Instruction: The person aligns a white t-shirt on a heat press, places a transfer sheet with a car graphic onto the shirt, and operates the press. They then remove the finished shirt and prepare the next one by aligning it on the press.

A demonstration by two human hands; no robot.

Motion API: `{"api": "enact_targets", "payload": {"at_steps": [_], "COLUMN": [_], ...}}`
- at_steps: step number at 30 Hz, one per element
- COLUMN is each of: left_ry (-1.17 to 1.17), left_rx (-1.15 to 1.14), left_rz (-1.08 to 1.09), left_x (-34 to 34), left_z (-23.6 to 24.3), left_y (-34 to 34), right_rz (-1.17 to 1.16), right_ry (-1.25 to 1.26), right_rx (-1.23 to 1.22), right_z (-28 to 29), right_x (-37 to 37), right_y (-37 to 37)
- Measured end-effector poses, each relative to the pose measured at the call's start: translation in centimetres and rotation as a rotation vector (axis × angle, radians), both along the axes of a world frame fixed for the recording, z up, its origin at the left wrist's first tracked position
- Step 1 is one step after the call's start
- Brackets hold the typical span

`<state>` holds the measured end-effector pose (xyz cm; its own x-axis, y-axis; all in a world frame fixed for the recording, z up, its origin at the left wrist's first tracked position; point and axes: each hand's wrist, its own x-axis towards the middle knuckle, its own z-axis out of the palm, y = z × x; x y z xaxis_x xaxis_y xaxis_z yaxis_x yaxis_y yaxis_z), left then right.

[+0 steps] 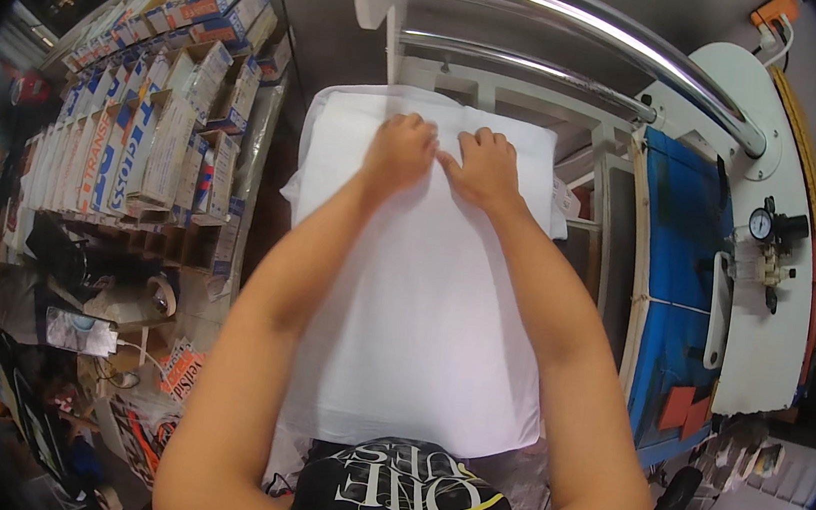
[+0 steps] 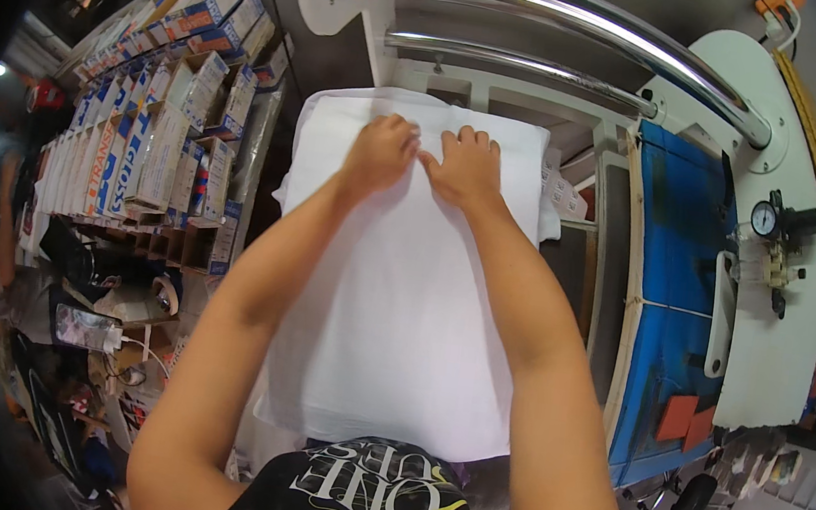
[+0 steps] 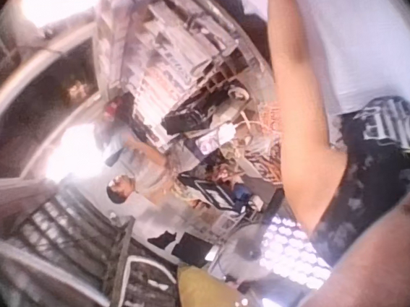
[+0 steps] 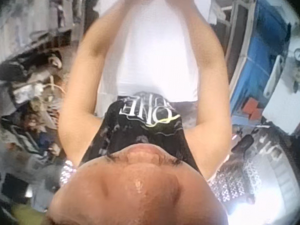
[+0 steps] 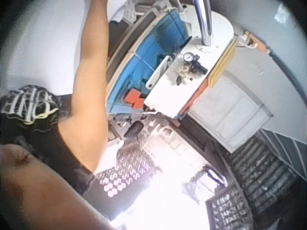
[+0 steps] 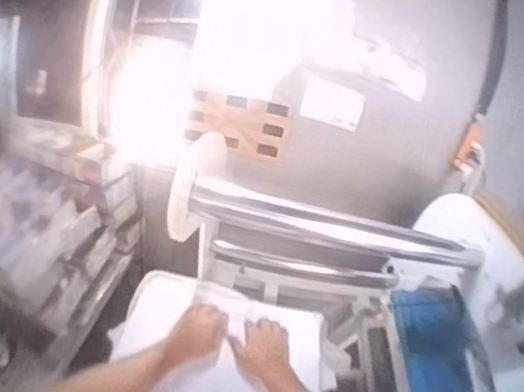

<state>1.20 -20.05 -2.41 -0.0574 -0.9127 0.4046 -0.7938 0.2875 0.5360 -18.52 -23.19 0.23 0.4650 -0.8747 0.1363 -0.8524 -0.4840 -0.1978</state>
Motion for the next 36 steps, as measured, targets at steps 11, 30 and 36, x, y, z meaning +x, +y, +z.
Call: {"api": "enact_targets", "payload": {"at_steps": [11,30,36], "left_ry": [-0.414,1.391,1.466], "left_rx": [0.26,0.821,0.782], "left_rz": [-0.007,0.303,0.327], "left_x": [1.1,15.4,15.7], "left_z": [2.1,-3.8,-5.8], "left_y": [21.5,49.4,50.1], "right_rz": [-0.273,-0.625,-0.676], "right_ry": [-0.013,-1.687,-1.746], "right_rx": [0.062,1.07,1.03], "right_z": [-0.7,-5.3,-4.9], "right_x": [-10.9,-29.1,-28.7], "right_y": [19.7,40.9,41.2]}}
